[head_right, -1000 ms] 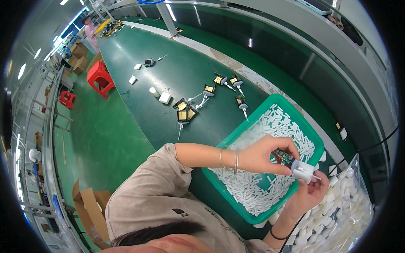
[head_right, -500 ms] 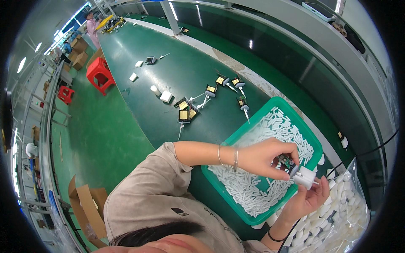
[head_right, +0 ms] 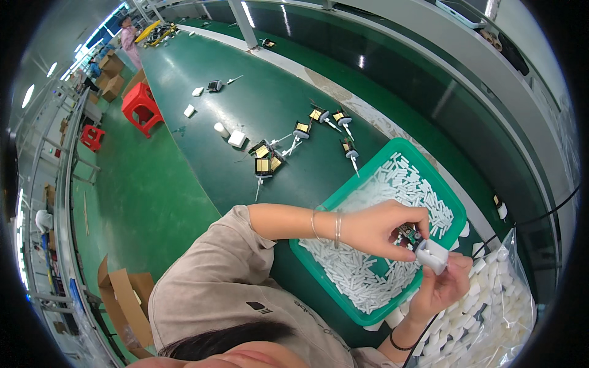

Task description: The person assembles electronic components by taking a small circuit board and inserting it into a white plastic housing, then inserting a small metal pin through the assembly.

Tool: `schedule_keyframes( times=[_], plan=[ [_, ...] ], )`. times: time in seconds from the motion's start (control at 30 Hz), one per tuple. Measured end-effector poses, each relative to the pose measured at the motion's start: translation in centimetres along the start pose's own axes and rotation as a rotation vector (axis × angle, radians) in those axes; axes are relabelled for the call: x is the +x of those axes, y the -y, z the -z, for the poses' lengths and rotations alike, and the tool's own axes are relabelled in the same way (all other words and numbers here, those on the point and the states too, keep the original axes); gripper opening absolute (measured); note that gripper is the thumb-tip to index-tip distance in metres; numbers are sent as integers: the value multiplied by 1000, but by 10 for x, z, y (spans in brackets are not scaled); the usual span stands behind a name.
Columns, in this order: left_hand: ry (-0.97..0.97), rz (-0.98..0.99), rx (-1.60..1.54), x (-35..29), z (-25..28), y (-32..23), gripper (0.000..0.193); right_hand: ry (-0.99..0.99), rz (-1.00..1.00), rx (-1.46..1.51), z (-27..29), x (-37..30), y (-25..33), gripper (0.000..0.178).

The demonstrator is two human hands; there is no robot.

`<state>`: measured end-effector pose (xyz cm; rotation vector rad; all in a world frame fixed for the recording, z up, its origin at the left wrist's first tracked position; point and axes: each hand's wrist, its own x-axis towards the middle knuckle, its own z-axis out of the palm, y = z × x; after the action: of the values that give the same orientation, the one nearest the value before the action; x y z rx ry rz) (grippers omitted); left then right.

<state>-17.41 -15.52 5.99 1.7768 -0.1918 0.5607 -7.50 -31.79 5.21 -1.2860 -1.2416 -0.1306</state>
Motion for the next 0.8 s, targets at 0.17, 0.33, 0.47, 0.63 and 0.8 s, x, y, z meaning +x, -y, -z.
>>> schedule_keyframes(
  times=[0.17, 0.33, 0.47, 0.63, 0.8],
  plan=[
    [38, 33, -27, 8, -5, -4, 33, -126, -77, -2, 4, -7, 2, 42],
    [27, -8, 101, 1, 7, -8, 32, -158, -81, 69, -8, -3, -3, 48],
    [121, 114, 214, 13, 7, -17, 32, -205, -168, 102, -4, 2, 2, 46],
    [33, -68, 296, 11, -3, -2, 33, -138, -362, 160, -3, -1, -2, 45],
    [45, 268, 91, 6, -10, -10, 34, -146, -534, 216, -3, 5, 11, 44]
  ],
)
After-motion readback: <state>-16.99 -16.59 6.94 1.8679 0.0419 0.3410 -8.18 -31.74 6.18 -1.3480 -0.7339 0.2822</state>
